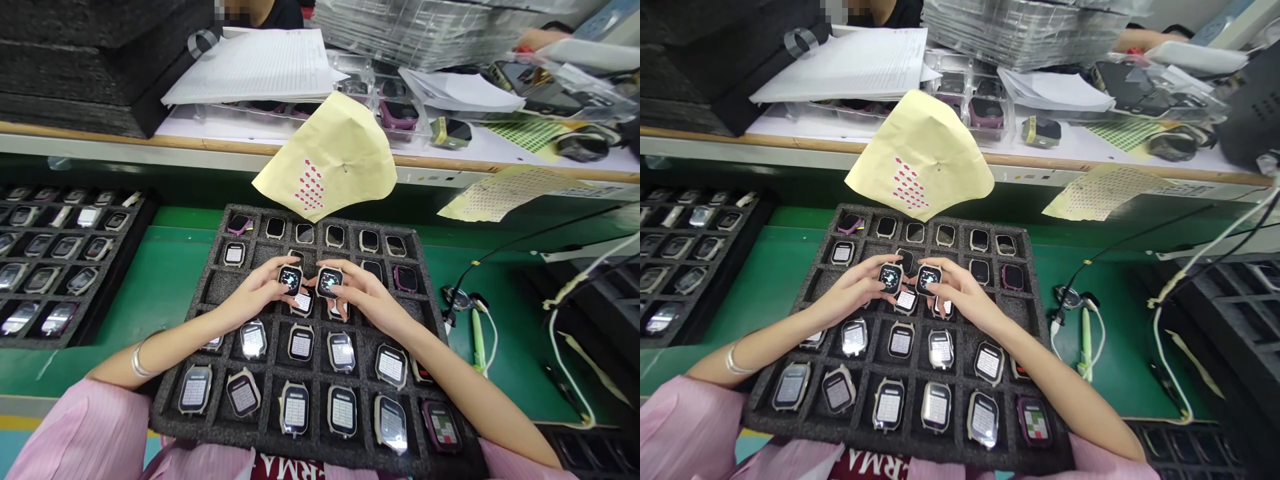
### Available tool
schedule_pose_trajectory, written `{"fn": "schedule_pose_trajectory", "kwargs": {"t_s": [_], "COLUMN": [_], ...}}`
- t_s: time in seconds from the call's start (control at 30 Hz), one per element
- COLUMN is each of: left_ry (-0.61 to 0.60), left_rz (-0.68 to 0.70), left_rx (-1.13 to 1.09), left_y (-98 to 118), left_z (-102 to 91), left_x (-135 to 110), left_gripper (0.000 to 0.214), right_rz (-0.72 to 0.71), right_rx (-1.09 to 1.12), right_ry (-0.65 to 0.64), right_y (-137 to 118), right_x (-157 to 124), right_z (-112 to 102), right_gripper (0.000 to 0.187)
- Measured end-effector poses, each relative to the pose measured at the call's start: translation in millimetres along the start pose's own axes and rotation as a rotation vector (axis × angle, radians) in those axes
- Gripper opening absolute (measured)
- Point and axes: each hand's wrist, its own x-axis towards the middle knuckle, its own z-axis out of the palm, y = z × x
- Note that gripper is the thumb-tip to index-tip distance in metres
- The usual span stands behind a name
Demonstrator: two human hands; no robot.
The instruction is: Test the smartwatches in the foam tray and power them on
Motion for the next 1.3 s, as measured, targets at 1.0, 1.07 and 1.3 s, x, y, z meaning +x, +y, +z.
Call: {"fn": "schedule_pose_trajectory", "kwargs": {"t_s": [1.0,1.07,1.3], "left_ry": [-0.066,-0.06,0.041], "left_rz": [0.119,0.119,0.113], "left_rx": [0.124,0.121,0.201], "left_y": [-0.5,-0.5,2.7], "left_z": [0.1,0.6,3.0], "left_x": [1.3,1.1,0.4], "left_gripper": [0.044,0.045,0.045], "right_rz": [-0.293,-0.359,-0.478], "right_rx": [-0.898,-1.097,-1.258], "right_ry": [0.069,0.061,-0.111], "right_y": [-0.5,-2.6,-17.9], "right_x": [11.3,14.5,32.1], "right_z": [-28.2,-35.9,-23.8], "right_gripper": [0.045,0.049,0.036]}}
